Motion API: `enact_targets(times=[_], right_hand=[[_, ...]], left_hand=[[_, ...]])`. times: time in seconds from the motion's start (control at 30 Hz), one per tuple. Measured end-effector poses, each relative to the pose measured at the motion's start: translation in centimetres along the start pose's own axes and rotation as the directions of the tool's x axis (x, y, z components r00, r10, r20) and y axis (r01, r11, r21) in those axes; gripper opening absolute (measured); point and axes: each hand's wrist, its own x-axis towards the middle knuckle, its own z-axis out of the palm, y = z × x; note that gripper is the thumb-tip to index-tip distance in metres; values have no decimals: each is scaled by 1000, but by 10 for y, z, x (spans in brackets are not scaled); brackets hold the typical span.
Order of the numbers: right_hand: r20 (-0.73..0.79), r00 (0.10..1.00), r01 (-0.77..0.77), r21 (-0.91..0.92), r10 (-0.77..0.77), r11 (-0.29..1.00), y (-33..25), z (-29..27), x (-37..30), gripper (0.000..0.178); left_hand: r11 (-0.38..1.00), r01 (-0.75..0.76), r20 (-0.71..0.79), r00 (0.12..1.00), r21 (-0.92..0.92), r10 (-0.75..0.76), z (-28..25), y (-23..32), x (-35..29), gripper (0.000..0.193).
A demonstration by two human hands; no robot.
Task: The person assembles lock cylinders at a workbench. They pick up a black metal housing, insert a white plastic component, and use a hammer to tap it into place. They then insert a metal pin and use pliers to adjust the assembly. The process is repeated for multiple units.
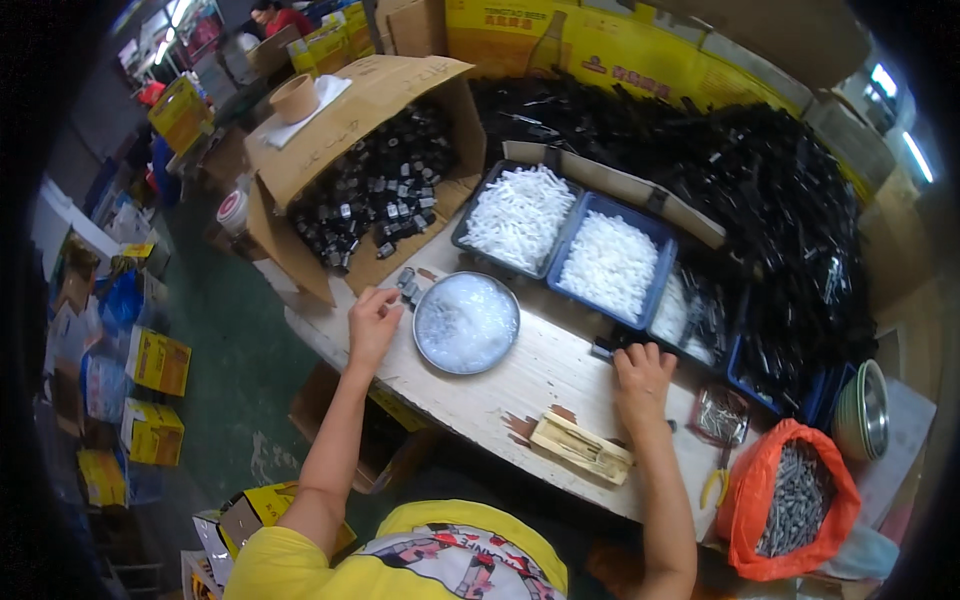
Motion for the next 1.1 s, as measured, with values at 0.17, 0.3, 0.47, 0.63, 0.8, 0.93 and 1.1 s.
enact_targets(times=[0.17, 0.3, 0.47, 0.63, 0.8, 0.93, 1.1], right_hand=[[-97, 994, 58, 120, -46, 991, -26, -32, -3, 23], [22, 999, 32, 183, -36, 983, -53, -62, -34, 28], [118, 993, 16, 119, -30, 993, -66, -75, -76, 32], [91, 992, 77, 149, -91, 986, -76, -63, -77, 36], [121, 979, 141, 198, -167, 970, -80, -58, -70, 34], [143, 978, 118, 232, -154, 965, -76, -58, -71, 30], [225, 960, 93, 310, -168, 946, -66, -55, -66, 24]], left_hand=[[993, -42, 220, 975, 106, 18, 11, -15, 15, 28], [977, -31, 364, 930, 212, -49, -3, -9, 20, 30], [981, 7, 426, 900, 195, -91, -26, -10, 5, 29], [949, -41, 337, 939, 313, -70, -38, 1, -7, 32], [991, 37, 257, 964, 132, -70, -38, -22, 20, 32], [970, -206, 348, 925, 127, 151, -33, -41, 33, 31], [973, -89, 387, 922, 213, 0, -41, -48, 37, 21]])
